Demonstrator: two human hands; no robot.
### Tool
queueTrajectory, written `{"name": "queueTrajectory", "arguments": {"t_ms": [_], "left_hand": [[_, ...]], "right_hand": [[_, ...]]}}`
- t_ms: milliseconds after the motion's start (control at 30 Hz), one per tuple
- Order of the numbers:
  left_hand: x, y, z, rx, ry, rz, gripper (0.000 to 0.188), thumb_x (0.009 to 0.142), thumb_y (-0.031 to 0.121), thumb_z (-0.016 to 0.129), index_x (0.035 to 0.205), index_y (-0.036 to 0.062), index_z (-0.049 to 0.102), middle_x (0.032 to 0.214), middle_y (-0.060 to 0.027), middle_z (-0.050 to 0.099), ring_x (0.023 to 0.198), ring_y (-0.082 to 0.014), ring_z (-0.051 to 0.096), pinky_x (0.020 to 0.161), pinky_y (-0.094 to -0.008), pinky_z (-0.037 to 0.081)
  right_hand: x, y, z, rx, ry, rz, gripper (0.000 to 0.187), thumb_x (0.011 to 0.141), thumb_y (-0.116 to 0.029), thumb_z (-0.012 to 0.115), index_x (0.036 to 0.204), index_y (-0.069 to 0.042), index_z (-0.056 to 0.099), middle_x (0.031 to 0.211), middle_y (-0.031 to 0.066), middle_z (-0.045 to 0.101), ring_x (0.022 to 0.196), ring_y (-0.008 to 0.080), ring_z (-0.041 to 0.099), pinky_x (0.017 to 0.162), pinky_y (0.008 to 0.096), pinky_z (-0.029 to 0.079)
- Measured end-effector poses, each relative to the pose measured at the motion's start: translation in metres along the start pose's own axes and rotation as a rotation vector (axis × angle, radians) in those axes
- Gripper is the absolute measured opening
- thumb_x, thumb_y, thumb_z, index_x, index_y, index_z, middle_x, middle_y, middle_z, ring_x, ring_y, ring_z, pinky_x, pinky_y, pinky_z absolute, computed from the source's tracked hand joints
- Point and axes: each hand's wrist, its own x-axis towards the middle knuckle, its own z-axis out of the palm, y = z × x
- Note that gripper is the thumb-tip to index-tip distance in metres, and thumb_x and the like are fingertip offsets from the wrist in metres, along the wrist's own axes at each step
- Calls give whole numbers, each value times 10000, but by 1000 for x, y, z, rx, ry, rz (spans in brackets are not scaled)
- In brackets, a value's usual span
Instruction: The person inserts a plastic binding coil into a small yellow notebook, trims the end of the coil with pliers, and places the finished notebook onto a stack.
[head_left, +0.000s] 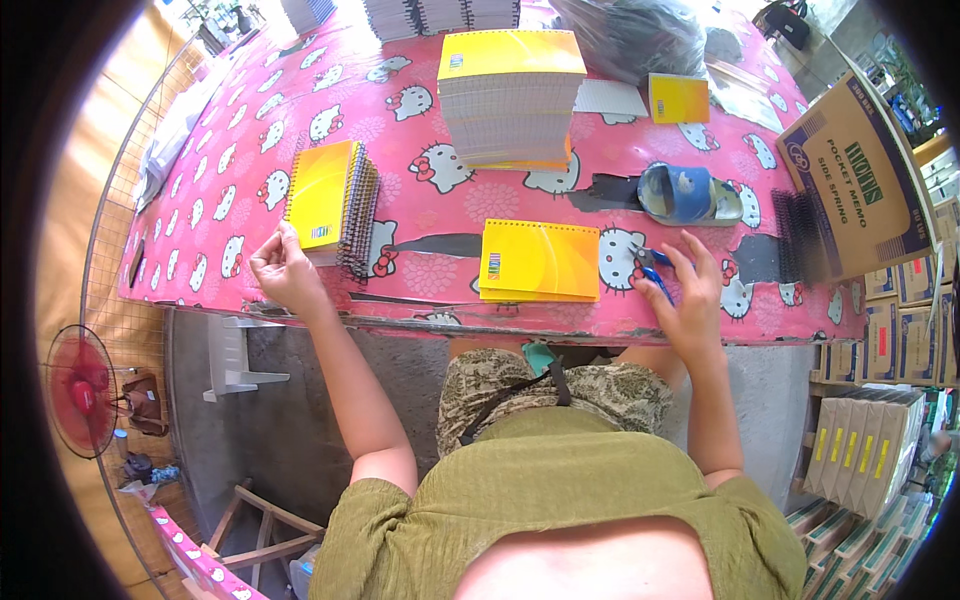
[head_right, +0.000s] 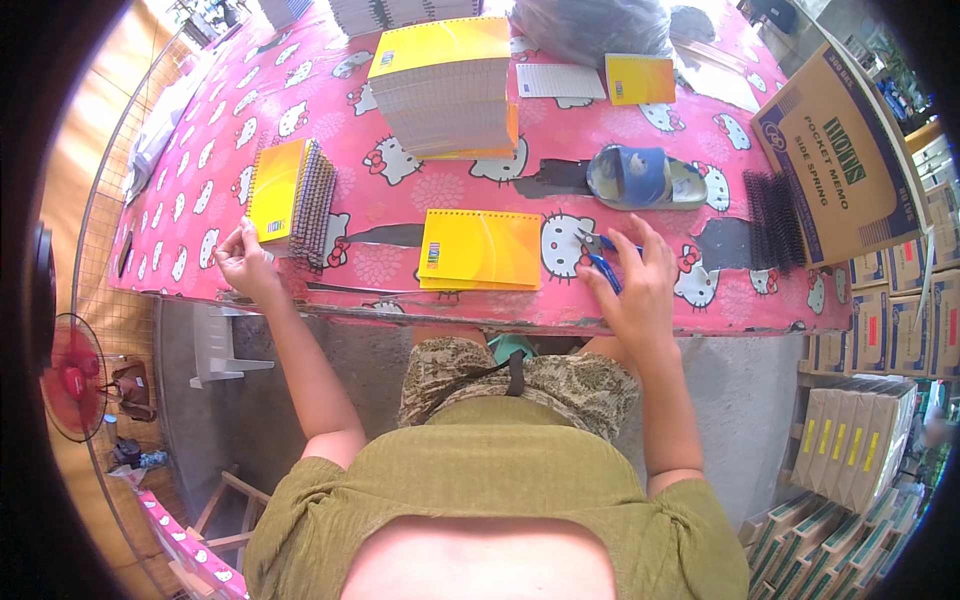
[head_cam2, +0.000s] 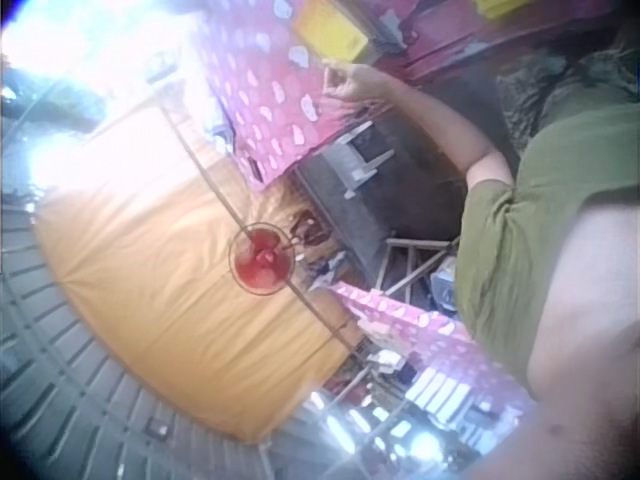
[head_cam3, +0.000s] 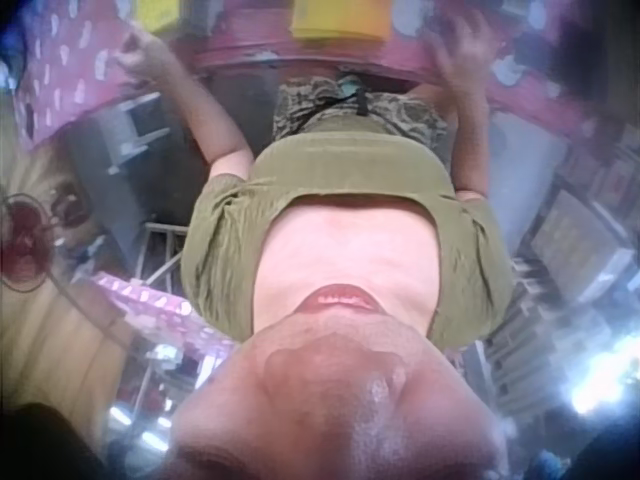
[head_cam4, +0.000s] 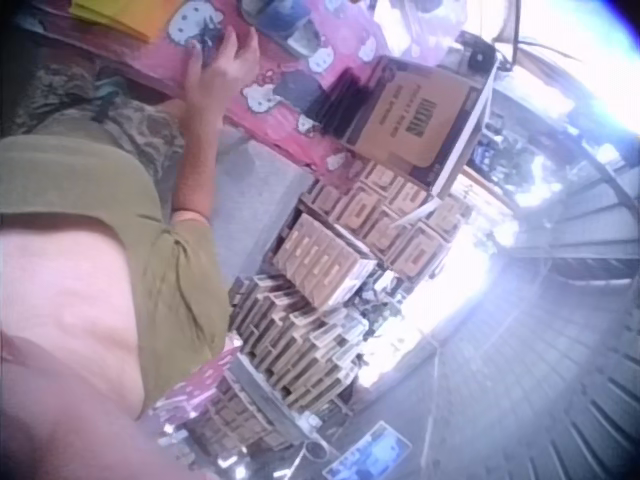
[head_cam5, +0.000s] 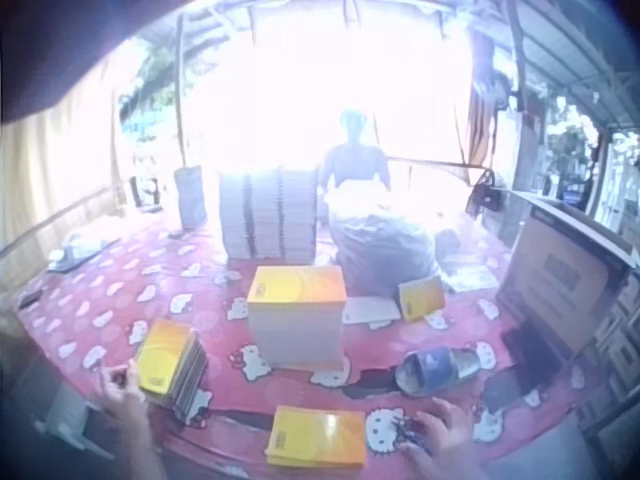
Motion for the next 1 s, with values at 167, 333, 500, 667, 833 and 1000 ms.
{"name": "queueTrajectory", "arguments": {"t_ms": [167,333,500,667,833,1000], "left_hand": [[0,-8,6,-124,-58,17,191,864,68,667,1010,-16,575,927,-97,637,870,-137,613,774,-248,500],[-26,52,3,-101,-6,154,278,853,30,662,1103,-22,553,1132,-126,581,1079,-164,542,890,-282,466],[-113,110,20,-354,-554,40,476,833,-56,631,1272,6,461,1271,-116,511,1165,-212,493,1006,-350,403],[-169,106,37,-332,-946,87,455,853,-82,570,1278,47,470,1224,-106,532,1068,-230,532,934,-346,437],[-175,88,42,-163,-941,456,378,861,-83,552,1211,55,518,1080,-115,555,938,-206,561,837,-290,451],[-168,101,48,23,-1008,246,312,851,-55,575,1148,40,584,1059,-120,592,986,-229,573,833,-303,458]], "right_hand": [[33,-24,27,487,-210,208,512,785,-255,721,1193,12,567,1232,219,506,1139,360,492,962,416,411],[48,-26,53,420,-256,98,461,758,-183,746,1132,20,569,1171,198,526,1033,338,535,910,402,438],[58,-32,35,512,-237,65,299,753,-54,744,953,16,532,1017,129,563,885,258,586,801,329,485],[40,-49,33,1189,-192,212,235,824,68,629,918,-31,438,915,66,525,831,135,531,698,248,471],[32,-51,60,998,-100,75,219,827,67,597,915,-41,428,873,88,523,765,184,529,710,291,441],[36,-51,52,860,-68,90,232,819,24,627,976,-35,467,939,131,577,825,228,581,718,323,457]]}}
